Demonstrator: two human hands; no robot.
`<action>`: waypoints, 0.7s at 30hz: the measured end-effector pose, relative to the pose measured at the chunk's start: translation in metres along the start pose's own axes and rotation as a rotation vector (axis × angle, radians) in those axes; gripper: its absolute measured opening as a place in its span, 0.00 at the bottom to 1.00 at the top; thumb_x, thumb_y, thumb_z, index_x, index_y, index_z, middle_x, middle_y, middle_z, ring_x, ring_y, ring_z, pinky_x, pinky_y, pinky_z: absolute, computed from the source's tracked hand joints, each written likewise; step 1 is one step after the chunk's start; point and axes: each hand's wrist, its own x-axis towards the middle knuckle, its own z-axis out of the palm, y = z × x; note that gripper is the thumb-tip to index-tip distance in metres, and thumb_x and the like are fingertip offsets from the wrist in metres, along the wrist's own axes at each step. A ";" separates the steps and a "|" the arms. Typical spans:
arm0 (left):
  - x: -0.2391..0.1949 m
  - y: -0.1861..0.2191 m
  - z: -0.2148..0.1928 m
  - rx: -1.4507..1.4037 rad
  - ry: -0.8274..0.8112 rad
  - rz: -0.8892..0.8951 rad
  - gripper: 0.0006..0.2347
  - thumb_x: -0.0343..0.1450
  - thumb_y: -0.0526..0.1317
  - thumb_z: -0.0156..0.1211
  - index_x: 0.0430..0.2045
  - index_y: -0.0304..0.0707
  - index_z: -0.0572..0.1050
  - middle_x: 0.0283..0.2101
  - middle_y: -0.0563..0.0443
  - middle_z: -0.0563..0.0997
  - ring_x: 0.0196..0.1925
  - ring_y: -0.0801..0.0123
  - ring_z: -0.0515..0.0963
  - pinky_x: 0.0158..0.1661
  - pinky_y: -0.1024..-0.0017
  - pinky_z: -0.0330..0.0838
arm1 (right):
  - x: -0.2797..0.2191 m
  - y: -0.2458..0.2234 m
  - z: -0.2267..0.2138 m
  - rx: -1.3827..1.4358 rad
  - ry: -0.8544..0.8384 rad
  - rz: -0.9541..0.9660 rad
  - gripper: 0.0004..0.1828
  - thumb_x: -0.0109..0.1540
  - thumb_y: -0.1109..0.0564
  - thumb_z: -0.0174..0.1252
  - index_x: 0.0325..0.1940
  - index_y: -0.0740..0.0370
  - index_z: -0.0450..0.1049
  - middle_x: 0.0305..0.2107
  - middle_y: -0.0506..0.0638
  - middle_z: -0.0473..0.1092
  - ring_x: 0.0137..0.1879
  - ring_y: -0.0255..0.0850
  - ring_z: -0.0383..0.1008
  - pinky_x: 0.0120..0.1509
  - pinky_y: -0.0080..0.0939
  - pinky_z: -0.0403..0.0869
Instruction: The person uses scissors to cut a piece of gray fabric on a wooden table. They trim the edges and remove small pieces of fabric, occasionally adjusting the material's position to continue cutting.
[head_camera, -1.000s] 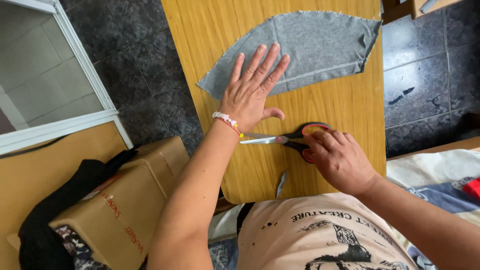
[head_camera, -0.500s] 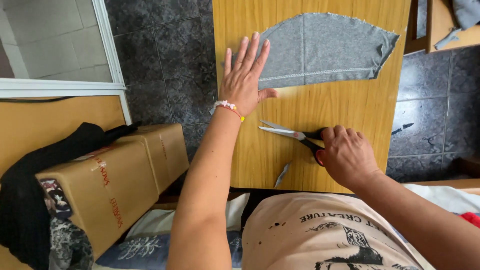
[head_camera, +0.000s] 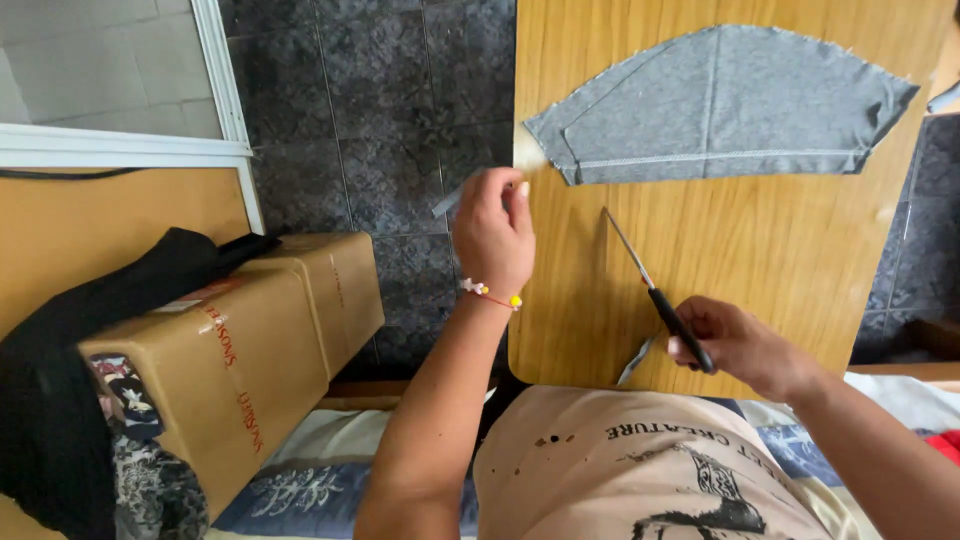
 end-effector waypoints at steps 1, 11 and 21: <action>-0.006 0.001 0.003 -0.006 -0.010 -0.012 0.02 0.72 0.33 0.55 0.35 0.40 0.74 0.37 0.47 0.77 0.39 0.53 0.77 0.41 0.58 0.70 | 0.002 0.001 0.006 0.002 0.003 0.017 0.10 0.61 0.62 0.65 0.32 0.63 0.69 0.22 0.54 0.67 0.27 0.42 0.64 0.31 0.42 0.61; 0.022 0.019 0.021 -0.639 -0.385 -1.077 0.09 0.69 0.40 0.62 0.30 0.30 0.82 0.23 0.42 0.85 0.07 0.72 0.67 0.13 0.78 0.60 | 0.037 -0.022 0.031 0.214 -0.010 -0.101 0.24 0.55 0.46 0.68 0.46 0.66 0.75 0.28 0.53 0.73 0.29 0.38 0.66 0.27 0.34 0.58; 0.049 0.028 0.021 -0.572 -0.524 -1.125 0.10 0.68 0.42 0.65 0.28 0.31 0.82 0.18 0.41 0.82 0.08 0.70 0.68 0.11 0.77 0.60 | 0.046 -0.045 0.035 0.230 -0.058 -0.205 0.22 0.58 0.45 0.67 0.42 0.66 0.73 0.24 0.49 0.68 0.27 0.37 0.64 0.29 0.35 0.62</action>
